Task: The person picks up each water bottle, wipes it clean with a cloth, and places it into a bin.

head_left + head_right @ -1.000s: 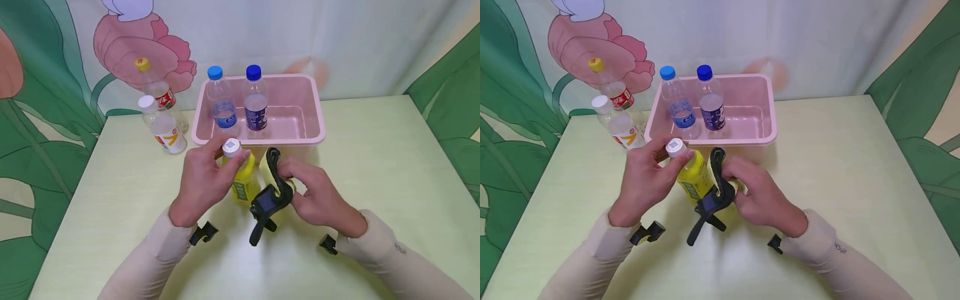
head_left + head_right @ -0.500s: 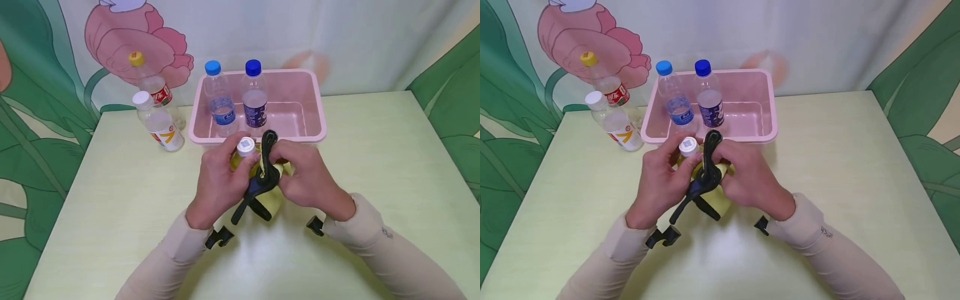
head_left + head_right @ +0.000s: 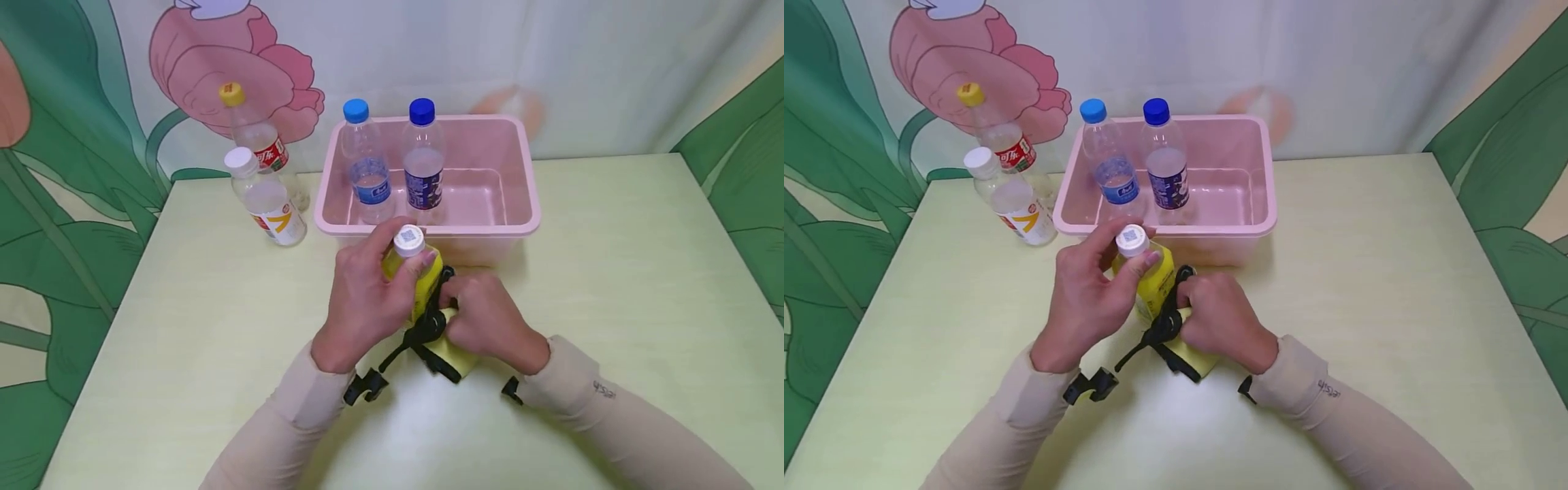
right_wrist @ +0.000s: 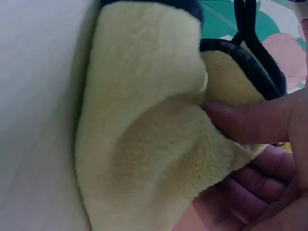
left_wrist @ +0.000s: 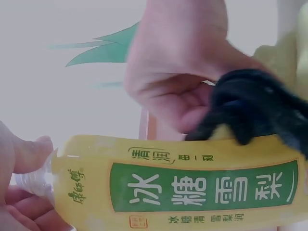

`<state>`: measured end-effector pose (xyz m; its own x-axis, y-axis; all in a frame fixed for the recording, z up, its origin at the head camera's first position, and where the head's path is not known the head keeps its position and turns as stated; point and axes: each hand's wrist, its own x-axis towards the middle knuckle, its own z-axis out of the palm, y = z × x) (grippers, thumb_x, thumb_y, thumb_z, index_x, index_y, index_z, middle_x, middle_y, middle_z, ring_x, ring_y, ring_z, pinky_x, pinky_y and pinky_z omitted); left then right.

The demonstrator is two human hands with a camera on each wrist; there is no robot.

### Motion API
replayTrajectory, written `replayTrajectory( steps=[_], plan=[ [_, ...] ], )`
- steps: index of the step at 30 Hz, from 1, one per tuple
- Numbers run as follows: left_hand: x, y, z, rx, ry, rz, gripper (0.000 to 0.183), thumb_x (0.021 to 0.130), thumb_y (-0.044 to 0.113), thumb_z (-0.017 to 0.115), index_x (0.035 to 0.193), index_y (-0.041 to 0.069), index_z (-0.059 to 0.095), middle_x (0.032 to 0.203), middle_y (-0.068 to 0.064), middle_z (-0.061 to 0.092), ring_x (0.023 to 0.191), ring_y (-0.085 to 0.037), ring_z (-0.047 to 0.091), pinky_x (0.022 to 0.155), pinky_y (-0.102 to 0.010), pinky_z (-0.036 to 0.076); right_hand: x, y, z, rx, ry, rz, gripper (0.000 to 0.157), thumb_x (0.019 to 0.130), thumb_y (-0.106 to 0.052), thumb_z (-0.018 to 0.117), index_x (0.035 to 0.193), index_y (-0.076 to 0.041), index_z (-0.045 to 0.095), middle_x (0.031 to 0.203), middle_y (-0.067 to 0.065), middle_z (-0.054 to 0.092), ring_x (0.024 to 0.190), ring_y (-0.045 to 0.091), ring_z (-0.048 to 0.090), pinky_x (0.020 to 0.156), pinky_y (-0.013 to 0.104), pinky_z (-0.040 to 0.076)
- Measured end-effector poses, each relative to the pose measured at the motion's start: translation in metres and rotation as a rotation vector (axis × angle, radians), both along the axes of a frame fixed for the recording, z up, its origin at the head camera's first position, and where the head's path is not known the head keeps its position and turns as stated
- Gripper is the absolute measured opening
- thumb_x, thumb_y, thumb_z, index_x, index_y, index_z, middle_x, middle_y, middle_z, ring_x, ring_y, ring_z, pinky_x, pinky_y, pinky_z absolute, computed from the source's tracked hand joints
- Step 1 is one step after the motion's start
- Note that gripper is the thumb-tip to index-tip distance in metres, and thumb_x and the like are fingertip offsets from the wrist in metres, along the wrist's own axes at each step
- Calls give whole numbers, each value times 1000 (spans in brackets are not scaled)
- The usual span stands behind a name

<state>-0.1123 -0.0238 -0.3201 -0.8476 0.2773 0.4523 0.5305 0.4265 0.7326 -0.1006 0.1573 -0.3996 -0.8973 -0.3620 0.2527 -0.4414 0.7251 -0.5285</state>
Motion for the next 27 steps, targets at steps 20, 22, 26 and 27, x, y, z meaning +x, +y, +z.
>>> replayTrajectory(
  steps=[20, 22, 26, 27],
  plan=[
    [-4, -16, 21, -190, -364, -177, 59, 102, 31, 69, 156, 33, 45, 149, -2, 62, 127, -21, 66, 105, -44, 58, -10, 37, 62, -391, 88, 283, 44, 68, 28, 67, 91, -8, 62, 97, 0, 68, 89, 12, 58, 80, 22, 53],
    [-3, -12, 16, -158, -333, -153, 56, 100, 28, 71, 152, 27, 50, 143, -4, 66, 122, -21, 69, 101, -42, 60, -11, 34, 58, -382, 81, 273, 42, 67, 29, 63, 87, -8, 61, 90, 0, 65, 85, 13, 57, 75, 25, 51],
    [-3, -8, 9, -72, -306, -122, 40, 98, 21, 74, 136, 12, 63, 130, -6, 72, 116, -21, 70, 102, -40, 60, -14, 29, 43, -230, -17, 199, 39, 63, 25, 52, 80, -9, 60, 75, -1, 56, 73, 15, 49, 65, 27, 43],
    [-3, -8, 7, -54, -315, -121, 36, 98, 20, 74, 131, 10, 66, 126, -6, 74, 114, -20, 70, 102, -40, 60, -15, 28, 37, -181, -49, 184, 39, 60, 23, 50, 79, -9, 60, 73, -1, 54, 72, 15, 47, 63, 27, 41]
  ],
)
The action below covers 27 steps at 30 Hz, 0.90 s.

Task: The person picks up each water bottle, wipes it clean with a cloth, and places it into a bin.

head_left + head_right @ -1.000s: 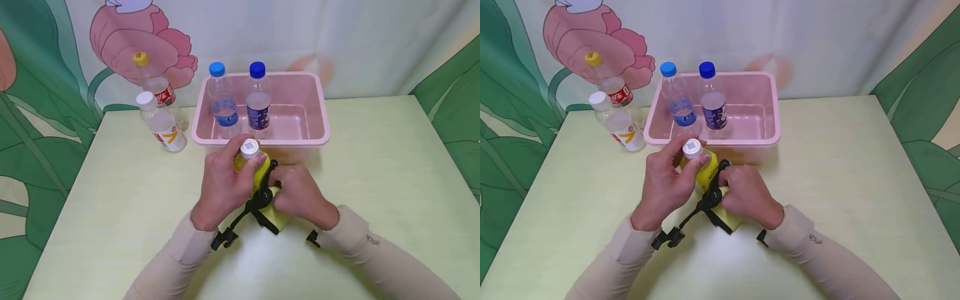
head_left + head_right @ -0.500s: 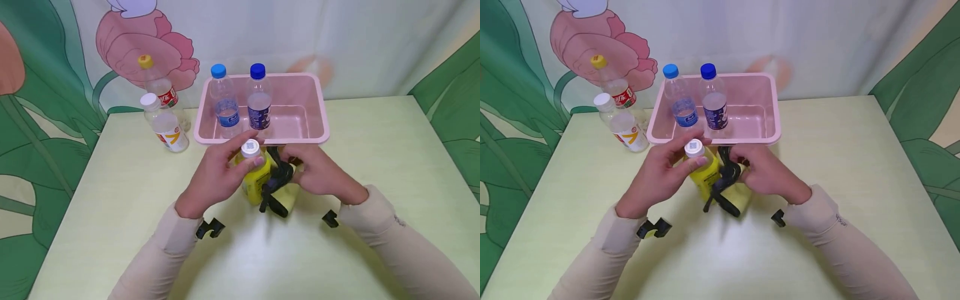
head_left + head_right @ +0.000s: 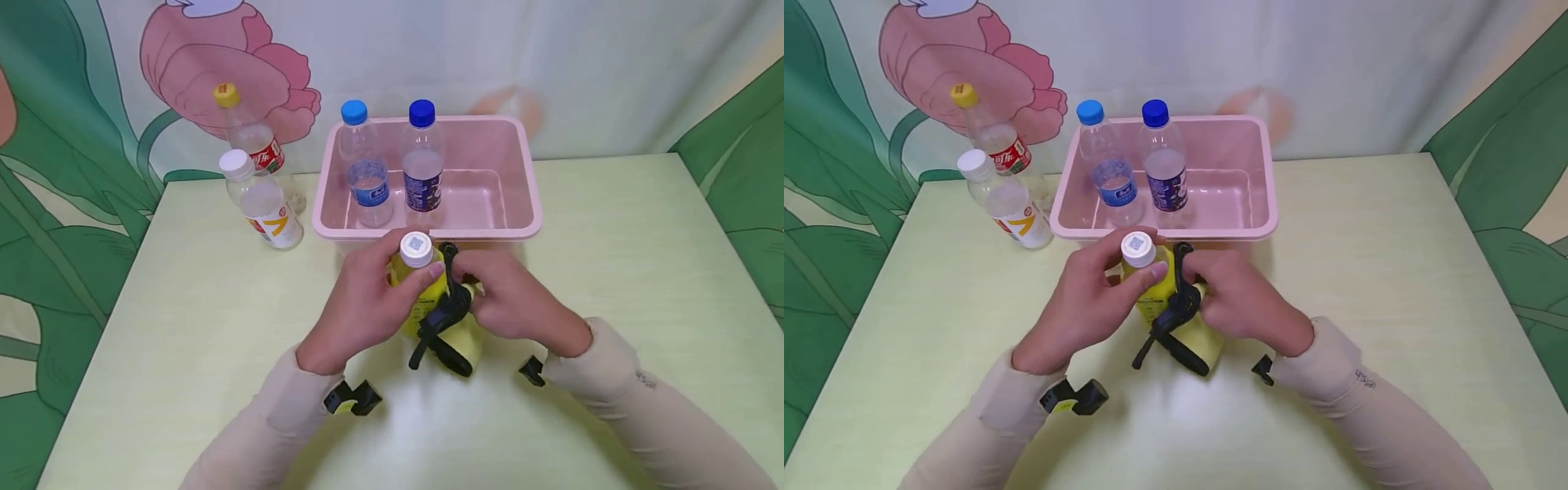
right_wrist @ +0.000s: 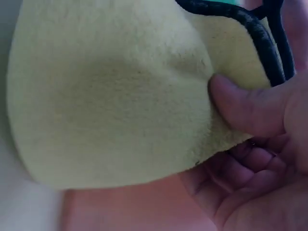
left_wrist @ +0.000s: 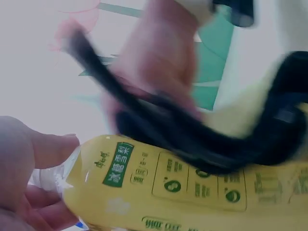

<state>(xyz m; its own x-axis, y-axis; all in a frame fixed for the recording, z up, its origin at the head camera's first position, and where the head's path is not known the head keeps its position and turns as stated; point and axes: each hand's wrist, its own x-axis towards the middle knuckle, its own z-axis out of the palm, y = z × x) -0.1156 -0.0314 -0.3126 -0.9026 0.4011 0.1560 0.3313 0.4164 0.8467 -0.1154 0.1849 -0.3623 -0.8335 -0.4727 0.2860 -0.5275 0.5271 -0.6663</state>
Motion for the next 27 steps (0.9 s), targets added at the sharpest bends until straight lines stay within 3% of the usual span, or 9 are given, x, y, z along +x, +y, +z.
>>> replayTrajectory(
  steps=[3, 7, 10, 13, 17, 21, 24, 27],
  plan=[
    [0, 1, 0, 44, -25, -12, 29, 97, 18, 75, 124, 8, 70, 123, -6, 75, 114, -21, 70, 100, -41, 60, -1, -5, -19, 159, -76, -27, 38, 59, 19, 50, 81, -9, 64, 71, -2, 55, 69, 15, 46, 62, 27, 40],
    [-2, -3, -4, 135, -73, -57, 30, 95, 12, 76, 123, 8, 66, 124, -8, 74, 120, -21, 69, 102, -45, 59, 2, -9, -38, 371, -122, -2, 42, 62, 16, 58, 95, -9, 69, 80, -1, 65, 74, 17, 55, 69, 32, 49],
    [-6, -8, -7, 210, -111, -105, 35, 95, 7, 74, 127, 8, 62, 130, -8, 72, 125, -21, 68, 109, -48, 55, 5, -8, -40, 474, -127, 50, 42, 67, 16, 60, 99, -10, 68, 88, 0, 68, 78, 19, 60, 75, 37, 54],
    [-8, -14, -10, 209, -108, -126, 39, 96, 8, 73, 134, 9, 62, 137, -8, 69, 128, -20, 65, 113, -46, 52, 6, -4, -33, 492, -140, 93, 39, 70, 17, 57, 92, -14, 65, 87, -2, 65, 79, 18, 58, 76, 35, 52],
    [-6, -22, -3, 49, -44, -112, 48, 97, 21, 75, 143, 19, 62, 142, 0, 66, 130, -19, 64, 106, -43, 58, 8, 7, -11, 428, -60, 85, 37, 75, 18, 54, 90, -14, 62, 87, -3, 61, 80, 17, 55, 75, 32, 49],
    [-7, -26, 9, -63, -79, -167, 52, 99, 23, 72, 149, 24, 58, 144, 2, 64, 130, -19, 64, 100, -45, 61, 15, 16, 18, 212, 128, 29, 41, 75, 23, 54, 97, -10, 60, 89, 0, 61, 84, 16, 56, 74, 33, 51],
    [-6, -21, 10, -50, -117, -190, 43, 101, 21, 70, 143, 20, 61, 133, 1, 68, 118, -19, 66, 97, -42, 61, 17, 14, 33, 37, 207, 33, 47, 73, 28, 56, 100, -10, 61, 92, -1, 64, 87, 13, 58, 77, 32, 53],
    [-1, -13, 3, -58, -5, -134, 34, 99, 25, 72, 131, 15, 66, 108, 0, 70, 92, -16, 63, 80, -31, 58, 15, 6, 36, -26, 171, 46, 47, 71, 29, 56, 96, -11, 62, 88, -4, 64, 84, 12, 57, 76, 30, 51]
  ],
)
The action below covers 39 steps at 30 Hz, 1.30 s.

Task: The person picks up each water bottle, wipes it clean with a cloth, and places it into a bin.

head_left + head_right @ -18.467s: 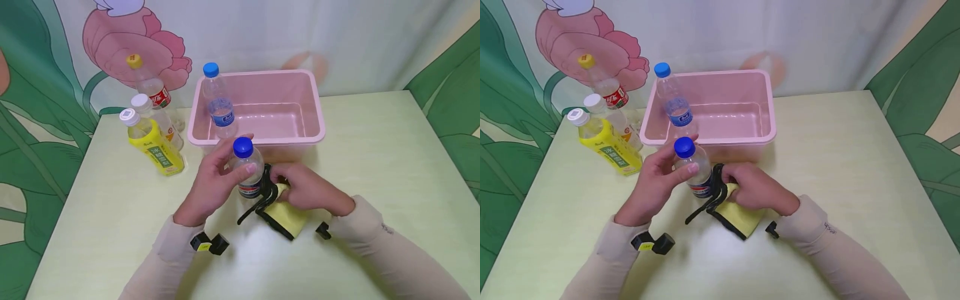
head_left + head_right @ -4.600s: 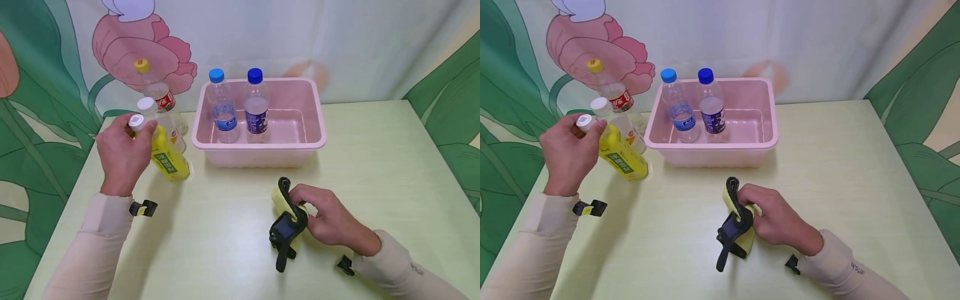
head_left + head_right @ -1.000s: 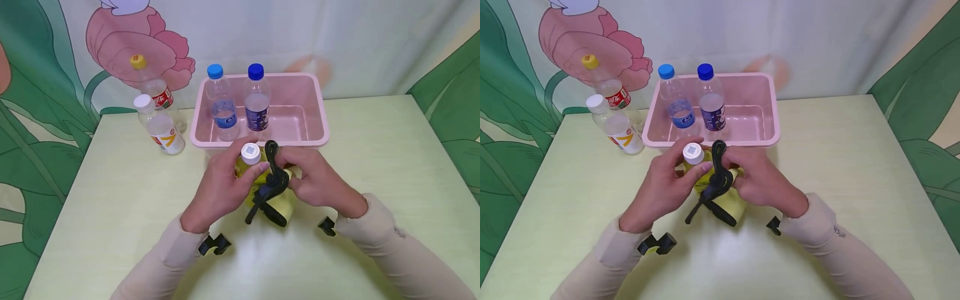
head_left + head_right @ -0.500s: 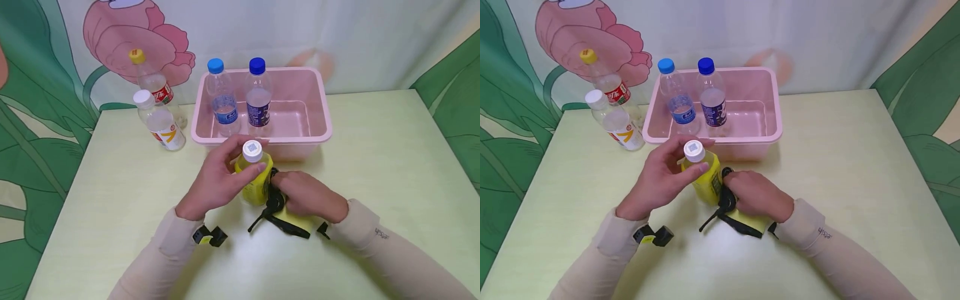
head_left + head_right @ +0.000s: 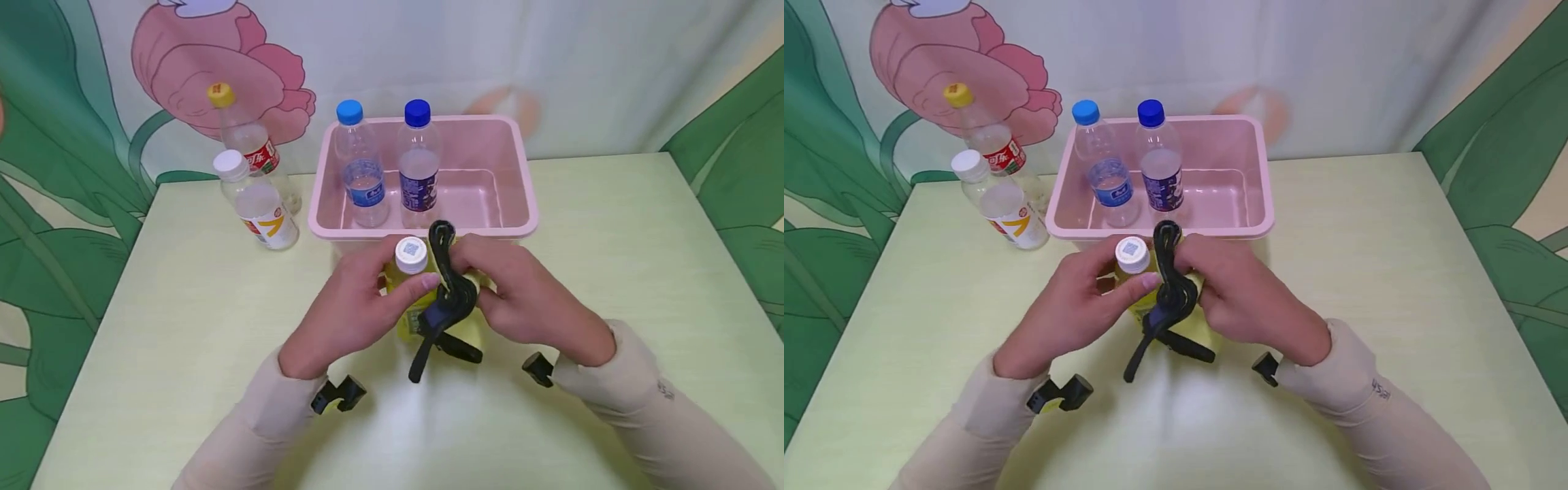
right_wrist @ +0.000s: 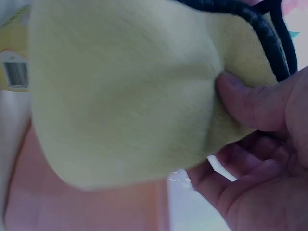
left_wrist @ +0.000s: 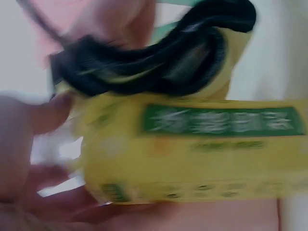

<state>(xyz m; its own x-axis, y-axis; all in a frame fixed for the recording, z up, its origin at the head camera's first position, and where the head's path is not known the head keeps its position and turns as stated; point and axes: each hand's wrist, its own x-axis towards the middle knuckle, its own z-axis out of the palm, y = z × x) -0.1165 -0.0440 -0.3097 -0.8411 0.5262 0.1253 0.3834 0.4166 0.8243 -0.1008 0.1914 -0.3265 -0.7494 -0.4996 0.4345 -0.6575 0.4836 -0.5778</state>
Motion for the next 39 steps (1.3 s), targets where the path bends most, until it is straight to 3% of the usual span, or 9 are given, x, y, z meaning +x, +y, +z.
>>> replayTrajectory(
  steps=[4, 7, 11, 15, 21, 24, 29, 33, 39],
  plan=[
    [7, 7, -12, 27, 186, 88, 32, 97, 26, 75, 124, 10, 68, 98, -2, 68, 78, -15, 55, 67, -27, 48, -7, -11, -17, 84, -115, -59, 41, 64, 24, 50, 83, -11, 60, 76, -4, 58, 73, 13, 50, 66, 27, 42],
    [8, 7, -17, 90, 208, 79, 28, 98, 21, 74, 121, 7, 69, 100, -3, 71, 80, -14, 57, 68, -25, 50, -10, -17, -43, 211, -248, -108, 37, 61, 18, 55, 82, -12, 62, 72, -3, 55, 68, 15, 47, 63, 27, 40],
    [2, 1, -21, 159, 159, -54, 35, 98, 13, 71, 132, 6, 66, 118, -6, 74, 102, -15, 67, 93, -29, 58, -12, -23, -69, 384, -390, -102, 39, 62, 15, 60, 88, -13, 66, 74, -2, 58, 71, 17, 50, 66, 28, 44],
    [-5, -7, -15, 88, 79, -183, 44, 104, 16, 64, 147, 10, 56, 140, -4, 66, 130, -17, 61, 118, -38, 47, -17, -20, -62, 492, -399, -35, 36, 64, 15, 61, 81, -16, 64, 72, -4, 57, 70, 18, 50, 67, 30, 45],
    [-9, -19, 4, -151, 17, -206, 45, 108, 29, 56, 152, 19, 48, 151, 1, 54, 143, -17, 51, 123, -43, 42, -10, -4, -21, 264, -312, 0, 37, 71, 20, 60, 83, -16, 62, 78, -7, 58, 75, 13, 52, 68, 29, 46],
    [-10, -18, 5, -118, -27, -184, 47, 105, 25, 63, 150, 17, 51, 145, -1, 60, 136, -19, 57, 117, -44, 49, -6, 0, -9, 33, -161, 34, 36, 77, 21, 66, 88, -13, 61, 83, -5, 59, 80, 11, 54, 72, 29, 50],
    [-5, -7, -7, -20, -62, -104, 49, 94, 21, 79, 137, 13, 59, 127, -2, 68, 115, -18, 66, 101, -40, 59, -8, 0, -19, -198, -21, 86, 33, 79, 21, 70, 89, -10, 64, 86, -3, 62, 83, 10, 57, 78, 23, 54],
    [-2, 4, -17, 12, 16, -68, 59, 90, 22, 84, 139, 11, 54, 131, -5, 65, 120, -20, 65, 107, -39, 56, -14, 0, -39, -174, -131, 66, 35, 73, 21, 62, 82, -12, 62, 78, -3, 59, 76, 11, 55, 68, 26, 53],
    [2, 6, -21, 102, 39, 21, 56, 90, 16, 82, 139, 9, 57, 130, -7, 66, 117, -23, 66, 100, -41, 60, -18, -8, -80, 62, -341, 43, 38, 60, 20, 46, 78, -10, 62, 68, -3, 50, 67, 12, 45, 60, 22, 38]
  ],
)
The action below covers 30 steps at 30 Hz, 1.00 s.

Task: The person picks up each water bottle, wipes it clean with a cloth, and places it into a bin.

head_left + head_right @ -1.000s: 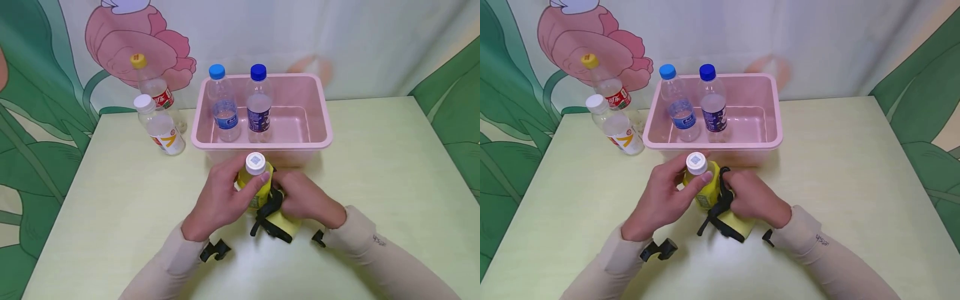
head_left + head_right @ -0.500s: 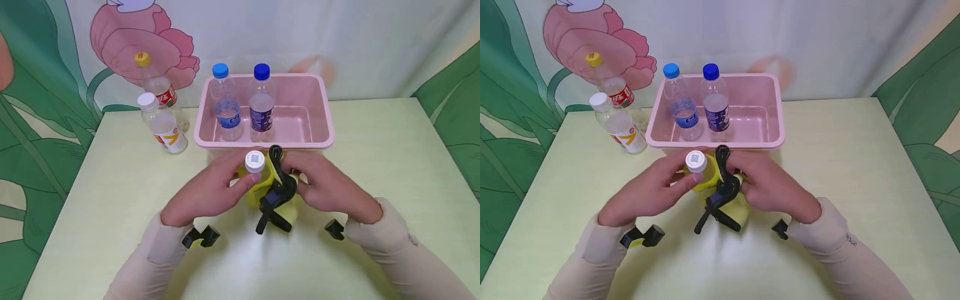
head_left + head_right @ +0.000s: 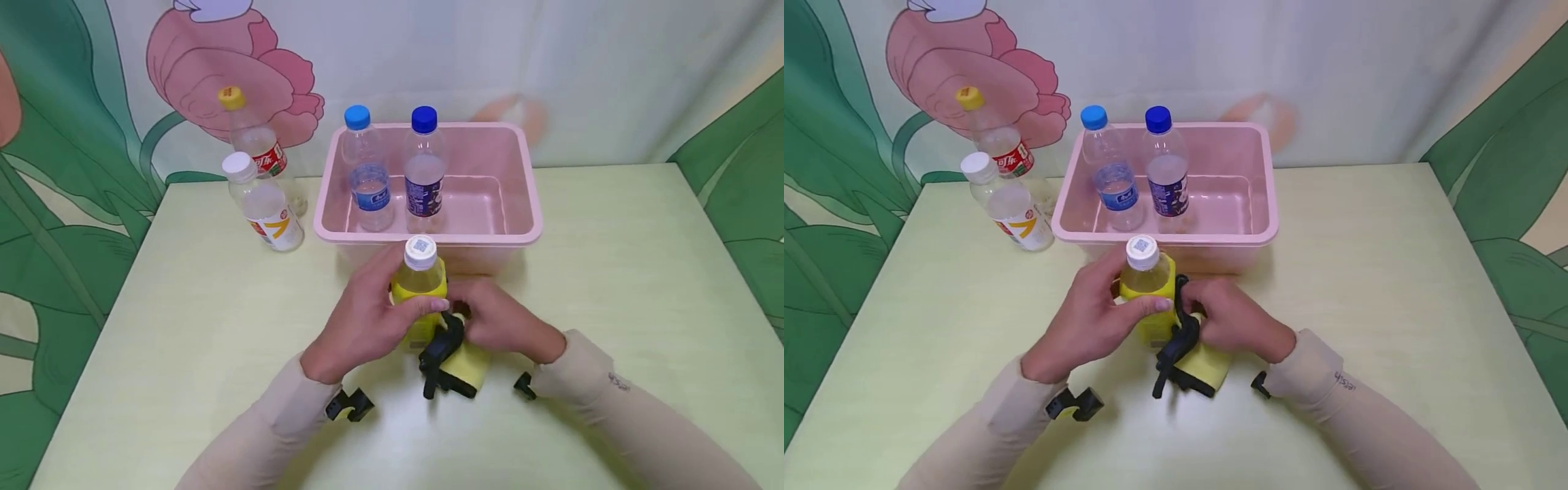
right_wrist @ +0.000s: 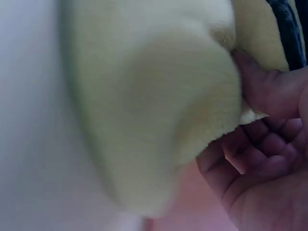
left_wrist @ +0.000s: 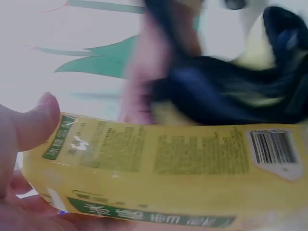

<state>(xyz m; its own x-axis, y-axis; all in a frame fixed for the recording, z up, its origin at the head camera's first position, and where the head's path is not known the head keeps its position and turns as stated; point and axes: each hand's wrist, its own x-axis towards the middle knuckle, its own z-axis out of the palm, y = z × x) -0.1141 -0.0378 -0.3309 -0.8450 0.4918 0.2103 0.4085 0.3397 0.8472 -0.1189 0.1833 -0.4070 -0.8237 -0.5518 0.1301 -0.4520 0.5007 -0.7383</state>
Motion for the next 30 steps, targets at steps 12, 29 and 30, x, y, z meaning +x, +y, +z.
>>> replayTrajectory(
  steps=[12, 29, 30],
  plan=[
    [-12, -24, 69, 186, -49, 40, 62, 90, -1, 78, 147, 6, 55, 139, -11, 66, 118, -27, 71, 94, -43, 64, 21, 4, -13, -31, 35, 54, 41, 64, 21, 51, 82, -13, 65, 76, -8, 59, 70, 7, 49, 64, 23, 43],
    [-48, 1, 111, 164, 121, -51, 59, 89, 3, 80, 144, 2, 57, 130, -14, 69, 107, -25, 74, 92, -42, 64, 47, 17, 5, -327, 115, 87, 43, 72, 23, 64, 84, -18, 71, 87, -7, 74, 80, 6, 67, 75, 21, 57],
    [-49, 2, 113, 171, 126, -54, 58, 89, 2, 80, 142, 1, 58, 129, -14, 69, 105, -26, 75, 92, -42, 64, 47, 18, 7, -333, 115, 89, 43, 72, 23, 64, 84, -18, 71, 88, -6, 74, 81, 6, 67, 76, 21, 58]
  ],
)
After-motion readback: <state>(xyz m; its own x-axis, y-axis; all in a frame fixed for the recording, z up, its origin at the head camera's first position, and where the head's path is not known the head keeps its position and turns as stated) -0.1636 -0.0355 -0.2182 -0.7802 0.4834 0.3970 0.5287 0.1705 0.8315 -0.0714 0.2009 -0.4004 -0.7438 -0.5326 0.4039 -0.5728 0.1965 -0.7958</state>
